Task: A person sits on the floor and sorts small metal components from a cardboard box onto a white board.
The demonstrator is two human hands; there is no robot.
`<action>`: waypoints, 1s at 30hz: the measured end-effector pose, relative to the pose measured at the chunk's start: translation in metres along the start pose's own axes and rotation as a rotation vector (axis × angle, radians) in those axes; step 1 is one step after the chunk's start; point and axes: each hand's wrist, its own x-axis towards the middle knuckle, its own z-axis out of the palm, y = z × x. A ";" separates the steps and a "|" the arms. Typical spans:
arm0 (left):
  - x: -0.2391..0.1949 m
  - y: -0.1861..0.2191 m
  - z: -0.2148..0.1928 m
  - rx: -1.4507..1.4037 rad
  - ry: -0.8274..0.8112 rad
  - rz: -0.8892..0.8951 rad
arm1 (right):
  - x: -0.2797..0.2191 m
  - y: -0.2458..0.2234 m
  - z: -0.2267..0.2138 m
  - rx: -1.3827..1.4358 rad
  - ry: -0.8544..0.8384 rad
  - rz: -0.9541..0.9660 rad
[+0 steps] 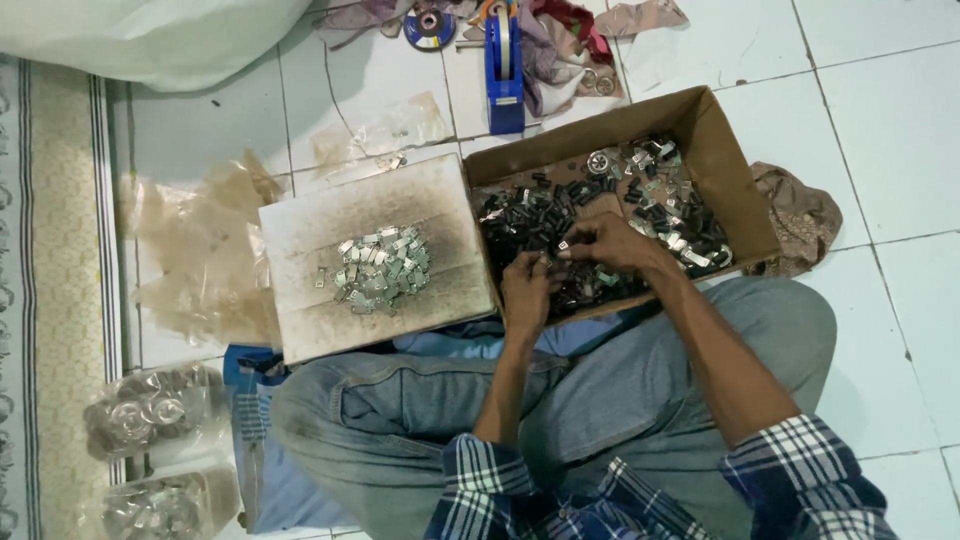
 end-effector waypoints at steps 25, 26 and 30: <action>0.007 -0.015 -0.003 0.054 0.115 0.069 | 0.044 0.226 0.041 -0.528 0.263 -0.324; 0.007 -0.019 -0.004 0.071 0.116 0.082 | 0.083 0.278 0.023 -1.034 0.263 -0.691; 0.000 -0.009 -0.001 0.179 0.140 0.122 | 0.060 0.191 0.016 -0.817 0.157 -0.251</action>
